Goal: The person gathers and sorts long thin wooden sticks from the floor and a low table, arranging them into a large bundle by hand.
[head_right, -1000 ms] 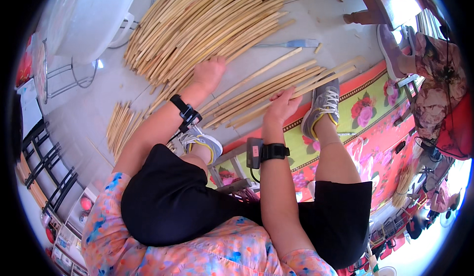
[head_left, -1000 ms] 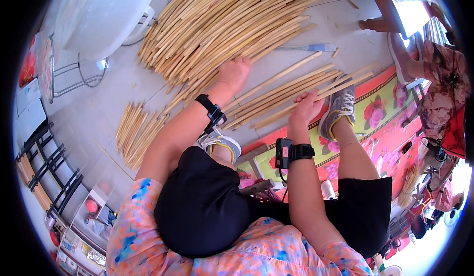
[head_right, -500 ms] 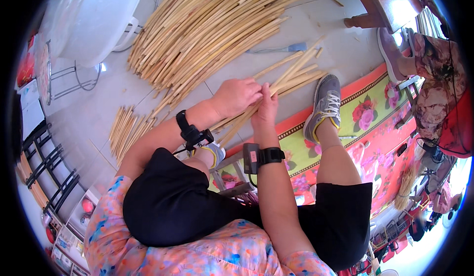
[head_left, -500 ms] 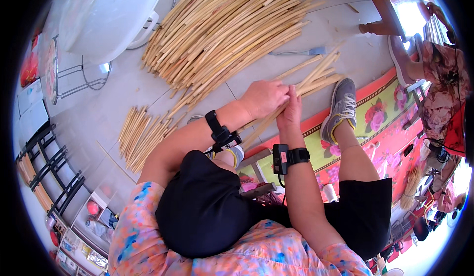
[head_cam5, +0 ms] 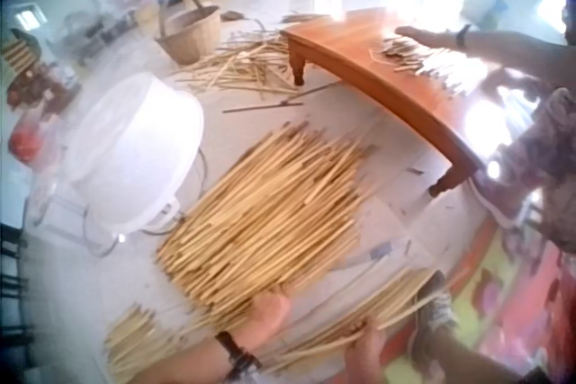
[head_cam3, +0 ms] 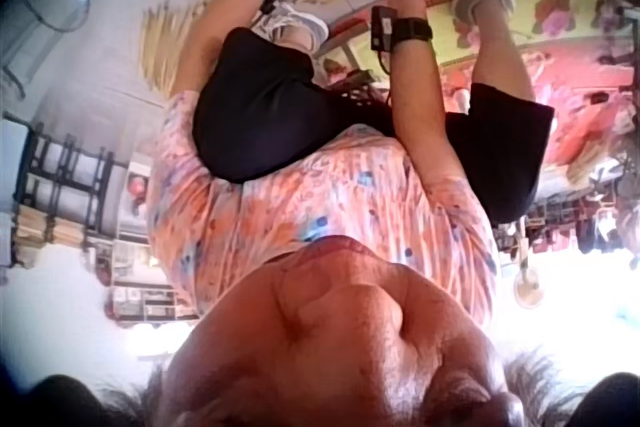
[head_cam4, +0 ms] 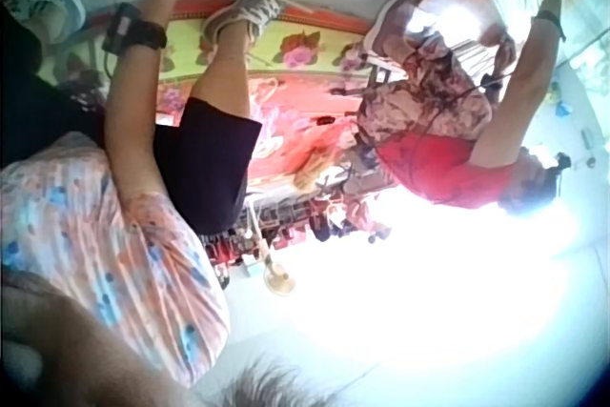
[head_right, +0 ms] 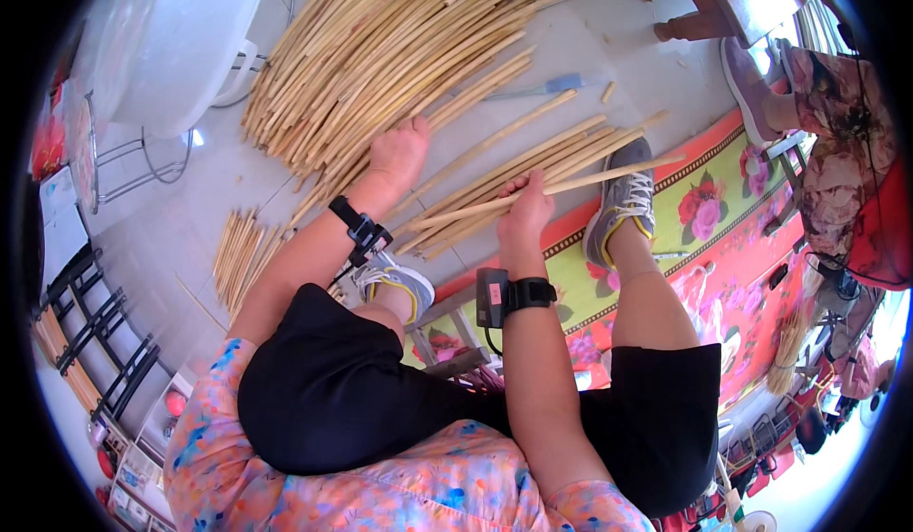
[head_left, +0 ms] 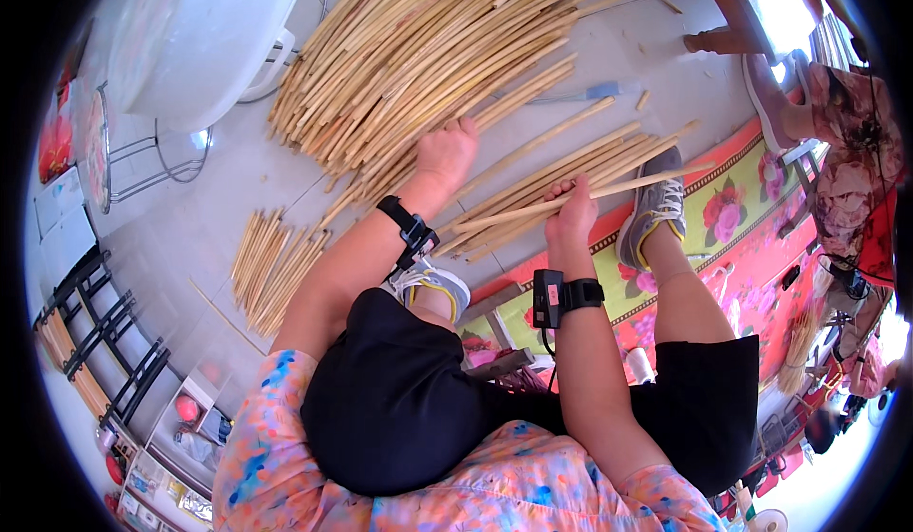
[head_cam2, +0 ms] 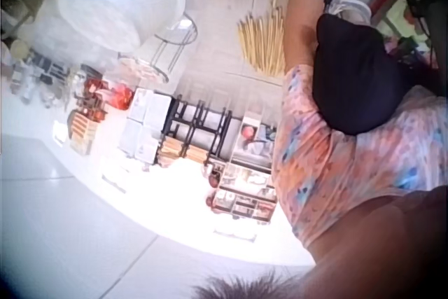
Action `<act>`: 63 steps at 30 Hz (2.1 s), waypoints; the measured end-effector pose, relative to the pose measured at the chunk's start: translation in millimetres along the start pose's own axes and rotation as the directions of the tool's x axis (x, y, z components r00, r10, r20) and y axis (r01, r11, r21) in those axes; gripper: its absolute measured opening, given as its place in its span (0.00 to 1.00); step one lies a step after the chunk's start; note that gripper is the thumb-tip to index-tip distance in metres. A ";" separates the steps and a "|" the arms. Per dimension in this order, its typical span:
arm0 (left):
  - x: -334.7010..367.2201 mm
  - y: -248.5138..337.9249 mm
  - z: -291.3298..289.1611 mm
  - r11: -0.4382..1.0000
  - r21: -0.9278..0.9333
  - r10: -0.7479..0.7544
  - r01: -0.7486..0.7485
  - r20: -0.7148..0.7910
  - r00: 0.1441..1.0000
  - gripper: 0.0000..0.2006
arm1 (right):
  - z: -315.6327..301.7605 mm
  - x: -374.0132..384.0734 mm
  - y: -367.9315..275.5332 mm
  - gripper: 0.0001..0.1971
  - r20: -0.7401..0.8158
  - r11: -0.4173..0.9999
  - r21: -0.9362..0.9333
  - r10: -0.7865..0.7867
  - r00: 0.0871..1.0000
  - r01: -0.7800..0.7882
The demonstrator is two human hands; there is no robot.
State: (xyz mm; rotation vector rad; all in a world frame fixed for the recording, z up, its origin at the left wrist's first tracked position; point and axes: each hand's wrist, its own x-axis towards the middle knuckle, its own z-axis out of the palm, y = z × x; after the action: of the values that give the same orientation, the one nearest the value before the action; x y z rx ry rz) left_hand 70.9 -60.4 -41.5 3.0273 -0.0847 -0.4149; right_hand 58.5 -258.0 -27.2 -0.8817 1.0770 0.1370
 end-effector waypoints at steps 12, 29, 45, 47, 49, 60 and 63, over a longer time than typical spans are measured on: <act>-12.6 -4.8 8.3 0.995 -0.081 0.048 -0.056 -0.101 0.994 0.03 | 1.6 0.7 -3.2 0.09 -0.025 0.997 -0.070 -0.040 0.999 0.038; 9.1 -43.3 4.0 0.734 -0.654 -0.046 0.181 0.218 0.975 0.08 | 0.5 1.9 -0.9 0.08 -0.007 0.990 -0.105 -0.100 0.995 0.099; 17.4 -42.2 -66.9 0.329 -0.855 0.117 0.401 0.458 0.881 0.09 | 2.0 -0.2 -0.1 0.08 -0.022 0.988 -0.128 -0.094 0.995 0.090; 15.9 -49.5 -83.3 -0.083 -0.847 0.241 0.525 0.494 0.835 0.10 | 1.3 -0.2 -0.4 0.07 -0.004 0.988 -0.125 -0.090 0.996 0.089; 17.4 -57.5 -90.7 -0.212 -0.837 0.285 0.504 0.440 0.851 0.12 | 3.8 -3.0 0.0 0.07 0.028 0.989 -0.126 -0.074 0.997 0.077; 19.4 -55.4 -78.3 -0.457 -0.737 0.279 0.498 0.413 0.867 0.14 | 7.0 -6.3 -0.4 0.08 0.171 0.984 -0.156 -0.056 0.984 0.084; 18.9 -52.1 -75.3 -0.492 -0.731 0.285 0.474 0.379 0.880 0.12 | 7.7 -9.9 -0.4 0.08 0.258 0.976 -0.215 0.019 0.966 0.038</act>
State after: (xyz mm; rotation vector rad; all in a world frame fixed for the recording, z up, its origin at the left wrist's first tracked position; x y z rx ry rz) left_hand 111.8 -4.1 21.0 0.8112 0.4160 -0.6509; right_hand 59.2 -250.0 -17.6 -1.0350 0.8226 0.3586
